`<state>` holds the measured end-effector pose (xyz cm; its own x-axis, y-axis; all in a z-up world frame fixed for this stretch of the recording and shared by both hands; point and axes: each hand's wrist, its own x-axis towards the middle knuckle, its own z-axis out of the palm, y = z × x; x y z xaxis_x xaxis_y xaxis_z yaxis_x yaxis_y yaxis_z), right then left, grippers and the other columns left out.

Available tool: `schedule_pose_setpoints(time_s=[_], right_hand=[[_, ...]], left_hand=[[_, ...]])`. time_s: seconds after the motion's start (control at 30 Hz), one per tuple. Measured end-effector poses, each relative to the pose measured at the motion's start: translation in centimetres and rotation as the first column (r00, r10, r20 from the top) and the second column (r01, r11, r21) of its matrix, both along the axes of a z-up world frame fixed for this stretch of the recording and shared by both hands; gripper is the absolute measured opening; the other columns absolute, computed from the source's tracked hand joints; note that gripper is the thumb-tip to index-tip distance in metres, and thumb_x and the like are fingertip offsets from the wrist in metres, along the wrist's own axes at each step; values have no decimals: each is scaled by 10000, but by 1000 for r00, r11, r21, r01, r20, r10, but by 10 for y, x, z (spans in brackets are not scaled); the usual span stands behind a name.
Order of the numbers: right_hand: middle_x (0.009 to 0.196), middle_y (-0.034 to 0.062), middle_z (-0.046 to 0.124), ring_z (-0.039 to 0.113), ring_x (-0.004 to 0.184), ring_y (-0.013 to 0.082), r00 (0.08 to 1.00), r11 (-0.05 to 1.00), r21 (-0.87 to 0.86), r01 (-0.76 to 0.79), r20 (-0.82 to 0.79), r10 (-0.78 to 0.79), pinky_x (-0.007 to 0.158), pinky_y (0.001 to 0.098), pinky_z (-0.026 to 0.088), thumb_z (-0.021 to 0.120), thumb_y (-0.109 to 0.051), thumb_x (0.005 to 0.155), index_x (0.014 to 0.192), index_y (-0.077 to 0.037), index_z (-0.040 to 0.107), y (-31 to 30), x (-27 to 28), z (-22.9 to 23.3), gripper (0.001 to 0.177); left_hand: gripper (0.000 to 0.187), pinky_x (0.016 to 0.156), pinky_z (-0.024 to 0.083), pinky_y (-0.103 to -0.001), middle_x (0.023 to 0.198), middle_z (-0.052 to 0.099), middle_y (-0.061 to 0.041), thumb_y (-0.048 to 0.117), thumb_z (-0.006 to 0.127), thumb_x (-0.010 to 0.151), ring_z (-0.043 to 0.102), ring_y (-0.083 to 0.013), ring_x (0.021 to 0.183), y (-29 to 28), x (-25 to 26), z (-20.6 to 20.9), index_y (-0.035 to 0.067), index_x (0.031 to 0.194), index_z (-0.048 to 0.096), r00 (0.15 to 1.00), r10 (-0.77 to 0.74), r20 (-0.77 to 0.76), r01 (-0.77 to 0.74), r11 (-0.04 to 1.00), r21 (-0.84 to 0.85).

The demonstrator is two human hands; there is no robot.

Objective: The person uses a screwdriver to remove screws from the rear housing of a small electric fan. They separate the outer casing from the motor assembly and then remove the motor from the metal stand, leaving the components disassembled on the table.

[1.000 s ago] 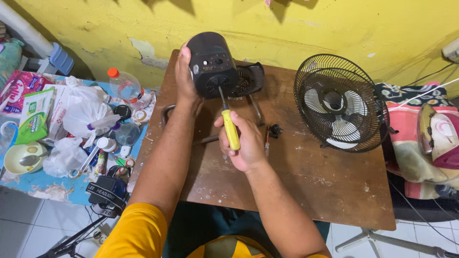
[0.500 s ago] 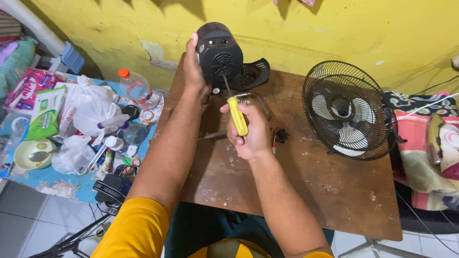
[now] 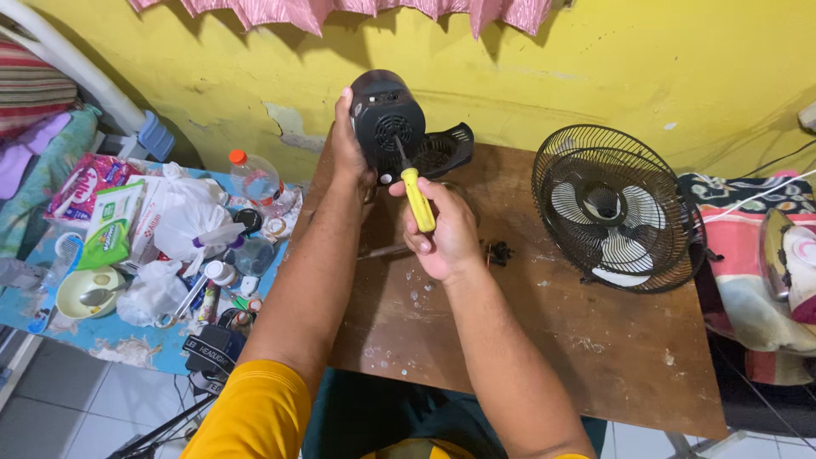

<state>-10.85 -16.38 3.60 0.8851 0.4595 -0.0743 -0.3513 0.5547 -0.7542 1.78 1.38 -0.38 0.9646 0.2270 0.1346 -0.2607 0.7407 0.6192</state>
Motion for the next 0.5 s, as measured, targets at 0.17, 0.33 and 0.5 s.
schedule_pose_setpoints(time_s=[0.17, 0.33, 0.5], right_hand=[[601, 50, 540, 350, 373, 100, 1000, 999, 52, -15, -3, 15, 366, 247, 277, 534, -313, 1015, 1073, 42, 655, 3, -1, -1, 380], [615, 18, 521, 341, 380, 91, 995, 975, 216, -51, -73, 68, 368, 237, 269, 523, -320, 1031, 1081, 23, 626, 4, -3, -6, 362], [631, -17, 493, 324, 399, 64, 985, 937, 348, -12, -158, 72, 370, 215, 261, 526, -336, 1043, 1097, 15, 627, 12, -9, -10, 369]], left_hand=[[543, 799, 608, -382, 1026, 743, -122, 508, 530, 996, 724, -238, 882, -1, -1, -3, 17, 1179, 673, 999, 26, 42, -28, 999, 37], [520, 805, 607, -377, 1026, 743, -130, 484, 542, 998, 727, -241, 882, -1, -2, -7, 14, 1180, 668, 998, 60, 35, -61, 997, 40], [526, 804, 603, -367, 1025, 747, -138, 472, 548, 1000, 730, -238, 878, -1, -3, -7, -6, 1181, 669, 997, 69, 21, -70, 996, 51]])
